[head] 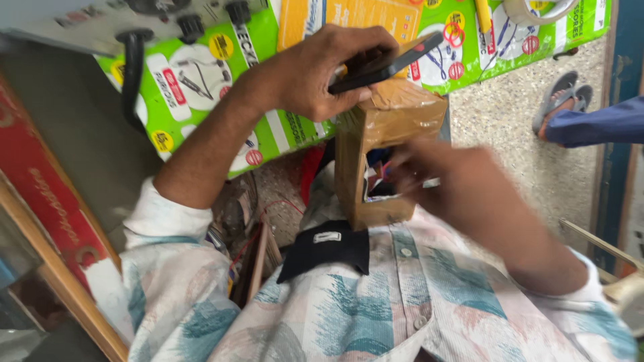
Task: The person disassembles a smartphone, applies adhesive to the internal frame, and reattaches the back cover. They then retrieve a rubber band from a box and wrap it around the phone to secure the back cover while the adhesive sets.
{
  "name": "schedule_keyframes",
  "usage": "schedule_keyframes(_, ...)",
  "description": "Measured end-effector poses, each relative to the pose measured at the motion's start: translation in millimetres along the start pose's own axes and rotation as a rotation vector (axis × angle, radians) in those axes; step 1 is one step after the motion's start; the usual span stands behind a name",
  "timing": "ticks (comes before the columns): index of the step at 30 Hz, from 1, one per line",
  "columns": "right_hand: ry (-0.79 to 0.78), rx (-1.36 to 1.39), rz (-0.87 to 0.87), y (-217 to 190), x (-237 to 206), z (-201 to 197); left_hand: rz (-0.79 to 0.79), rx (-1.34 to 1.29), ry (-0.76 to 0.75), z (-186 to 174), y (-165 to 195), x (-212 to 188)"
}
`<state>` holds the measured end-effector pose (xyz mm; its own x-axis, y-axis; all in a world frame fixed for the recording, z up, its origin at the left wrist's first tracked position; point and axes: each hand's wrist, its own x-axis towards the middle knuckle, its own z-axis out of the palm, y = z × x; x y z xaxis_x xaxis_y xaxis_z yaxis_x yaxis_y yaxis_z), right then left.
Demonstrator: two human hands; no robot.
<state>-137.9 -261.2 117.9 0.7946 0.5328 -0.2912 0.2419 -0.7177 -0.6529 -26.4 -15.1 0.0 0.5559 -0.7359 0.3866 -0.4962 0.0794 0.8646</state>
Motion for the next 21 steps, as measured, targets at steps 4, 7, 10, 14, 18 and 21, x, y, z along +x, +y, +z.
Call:
schedule_keyframes(4, 0.164, 0.594, 0.038, 34.2, -3.4, -31.3, -0.009, 0.023, -0.007, 0.5, -0.3, 0.6)
schedule_keyframes(7, 0.219, 0.678, 0.169, 54.3, -6.2, -33.2, -0.03, 0.002, -0.022, -0.3, -0.4, 1.0)
schedule_keyframes(10, 0.238, 0.726, 0.143, 63.3, -3.5, -35.8, -0.021, -0.002, -0.022, -0.7, -1.1, 0.6)
schedule_keyframes(14, 0.379, 0.597, 0.019, 67.0, 16.6, -42.8, 0.03, 0.027, -0.005, 0.2, -3.0, -0.3)
schedule_keyframes(18, 0.536, 0.617, 0.038, 72.7, 30.1, -46.8, 0.004, 0.037, -0.01, 1.4, -3.7, -1.2)
schedule_keyframes(21, 0.542, 0.543, 0.031, 83.7, 12.8, -53.7, 0.0, 0.019, -0.01, 1.0, -3.7, -0.2)
